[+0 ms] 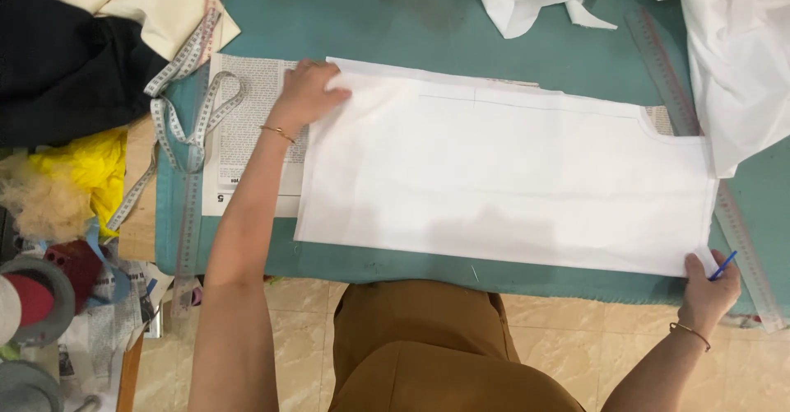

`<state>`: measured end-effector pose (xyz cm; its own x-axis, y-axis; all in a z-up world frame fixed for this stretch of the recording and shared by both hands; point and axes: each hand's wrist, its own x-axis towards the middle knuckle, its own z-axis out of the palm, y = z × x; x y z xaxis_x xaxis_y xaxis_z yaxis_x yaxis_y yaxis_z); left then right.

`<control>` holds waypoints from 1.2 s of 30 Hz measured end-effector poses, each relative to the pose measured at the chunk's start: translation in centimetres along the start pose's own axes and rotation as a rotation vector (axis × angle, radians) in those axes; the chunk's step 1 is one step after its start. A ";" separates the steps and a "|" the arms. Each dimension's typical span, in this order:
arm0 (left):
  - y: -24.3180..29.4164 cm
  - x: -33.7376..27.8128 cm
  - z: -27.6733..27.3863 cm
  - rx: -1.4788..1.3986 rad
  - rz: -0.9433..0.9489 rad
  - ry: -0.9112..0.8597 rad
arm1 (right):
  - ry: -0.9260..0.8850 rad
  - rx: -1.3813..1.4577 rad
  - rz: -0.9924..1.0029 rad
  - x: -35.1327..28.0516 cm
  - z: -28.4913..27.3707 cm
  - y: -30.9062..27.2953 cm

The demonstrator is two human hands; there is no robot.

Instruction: The recorder uses a ruler, pen, and measuring tape to draft and mark a garment pattern on white fabric over a template.

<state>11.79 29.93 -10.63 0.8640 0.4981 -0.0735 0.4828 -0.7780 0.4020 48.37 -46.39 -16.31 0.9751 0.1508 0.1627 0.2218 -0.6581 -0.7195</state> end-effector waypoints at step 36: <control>8.0 -16.8 1.6 -0.189 -0.641 0.292 | -0.609 0.110 -0.487 -10.7 18.3 -34.3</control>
<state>1.33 14.74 -7.61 0.3338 0.9361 -0.1113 0.8253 -0.2331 0.5144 30.29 -11.94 -5.77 0.5889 0.8019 0.1013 0.5916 -0.3422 -0.7300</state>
